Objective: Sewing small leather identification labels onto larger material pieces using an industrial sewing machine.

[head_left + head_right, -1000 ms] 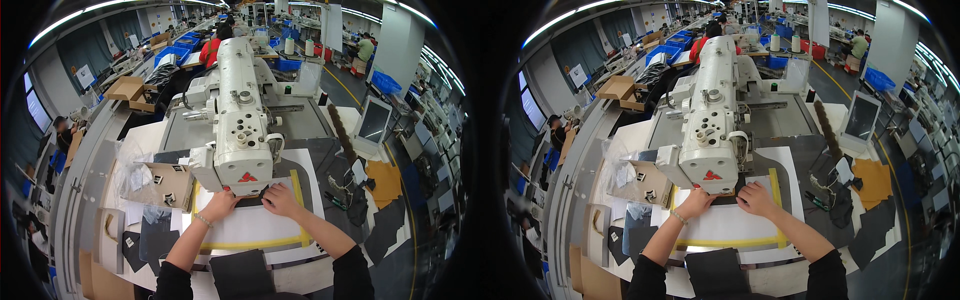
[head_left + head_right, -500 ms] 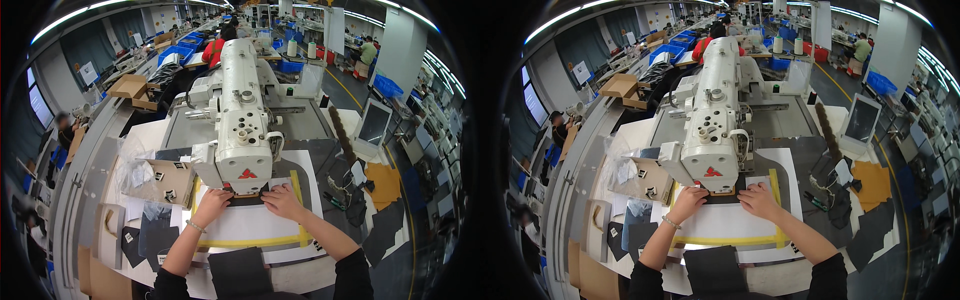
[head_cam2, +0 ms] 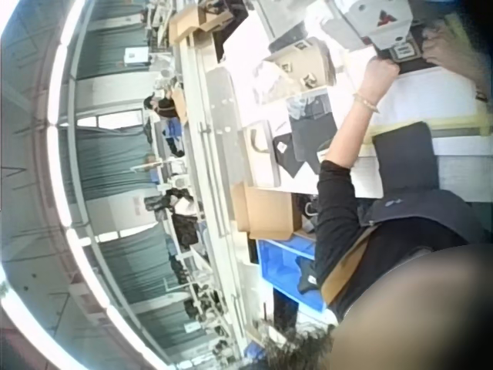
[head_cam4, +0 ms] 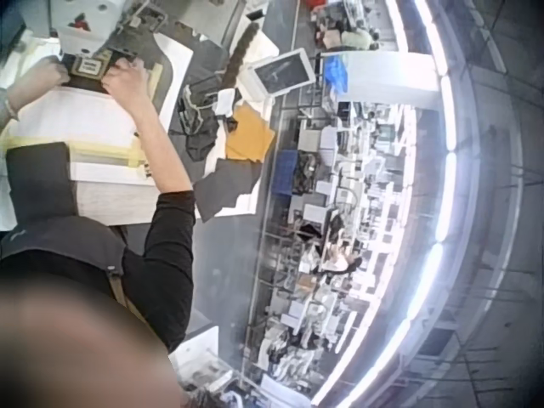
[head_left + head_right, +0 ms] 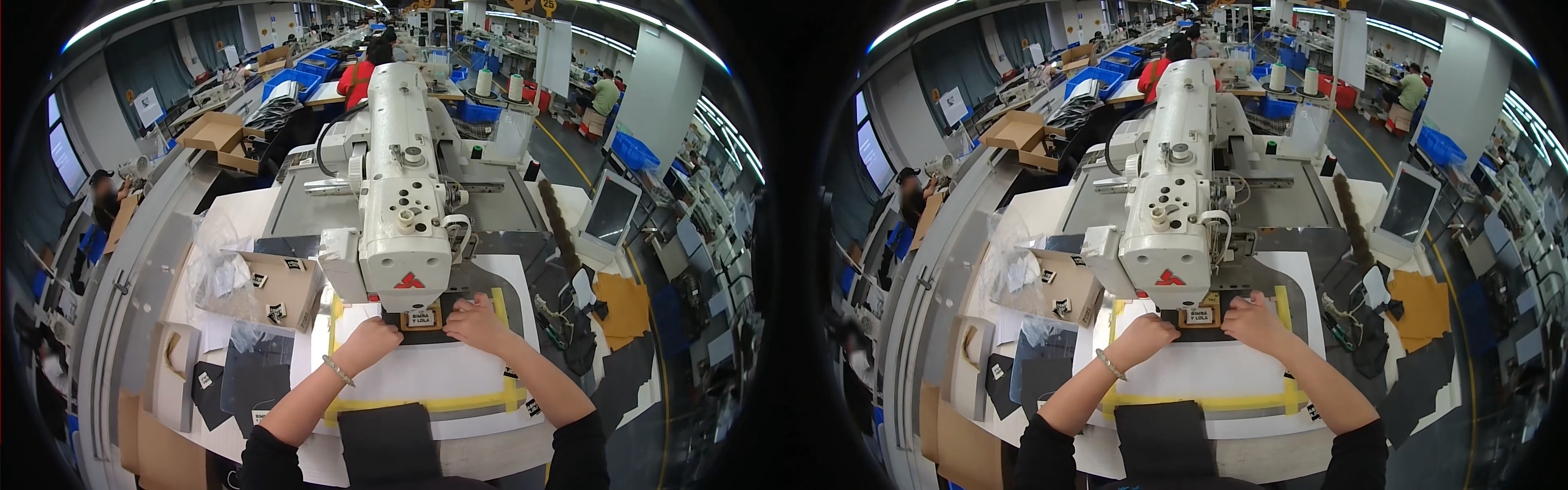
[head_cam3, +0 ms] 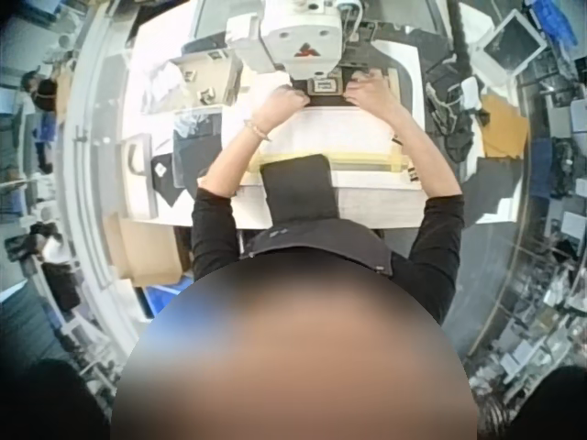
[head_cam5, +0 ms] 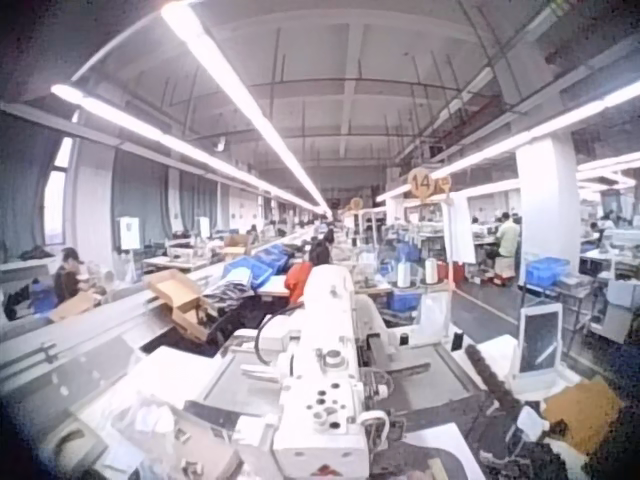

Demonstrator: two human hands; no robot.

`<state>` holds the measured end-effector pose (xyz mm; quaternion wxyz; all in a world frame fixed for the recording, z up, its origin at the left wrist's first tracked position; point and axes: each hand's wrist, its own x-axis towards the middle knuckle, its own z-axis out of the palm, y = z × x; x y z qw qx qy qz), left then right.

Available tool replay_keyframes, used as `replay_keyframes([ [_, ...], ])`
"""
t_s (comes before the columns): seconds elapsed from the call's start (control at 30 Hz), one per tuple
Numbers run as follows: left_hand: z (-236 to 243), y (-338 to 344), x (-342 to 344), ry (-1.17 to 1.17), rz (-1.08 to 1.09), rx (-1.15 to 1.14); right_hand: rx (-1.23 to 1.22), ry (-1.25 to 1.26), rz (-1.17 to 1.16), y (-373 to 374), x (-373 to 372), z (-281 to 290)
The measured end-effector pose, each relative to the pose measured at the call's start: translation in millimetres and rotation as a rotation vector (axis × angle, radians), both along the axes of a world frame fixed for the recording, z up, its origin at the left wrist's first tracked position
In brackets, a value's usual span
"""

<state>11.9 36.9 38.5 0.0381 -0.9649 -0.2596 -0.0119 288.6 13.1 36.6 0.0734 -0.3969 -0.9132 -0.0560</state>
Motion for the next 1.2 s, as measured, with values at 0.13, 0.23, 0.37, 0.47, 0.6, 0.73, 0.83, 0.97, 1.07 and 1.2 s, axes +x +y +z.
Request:
replay_keyframes([
  [0.13,-2,-5,6,-0.052,0.029,0.039,-0.024,0.035,0.004,-6,10,0],
  [0.23,-15,-9,7,-0.152,0.022,0.121,-0.019,0.083,-0.013,-9,6,0],
  [0.37,-15,-9,5,-0.455,0.058,0.005,0.135,0.05,-0.1,-20,-13,3],
  [0.47,-7,-8,7,-0.607,0.111,-0.036,0.288,0.031,-0.088,-25,-18,-15],
  [0.6,-8,-11,3,-0.577,0.024,0.0,0.479,-0.004,0.001,-25,-15,-22],
  [0.73,-5,-32,-6,-0.429,-0.075,-0.01,0.433,-0.008,0.032,-59,-17,-12],
  [0.83,8,-56,-10,-0.402,-0.201,0.068,0.4,0.028,0.024,-99,-17,1],
  [0.97,10,-82,-16,-0.412,-0.214,0.039,0.42,0.058,0.026,-143,-20,12],
  [1.07,16,-93,-7,-0.52,-0.318,0.049,0.319,0.176,-0.056,-148,-8,13],
  [1.2,10,-125,-3,-0.455,-0.396,0.002,0.23,0.261,-0.694,-115,75,0],
])
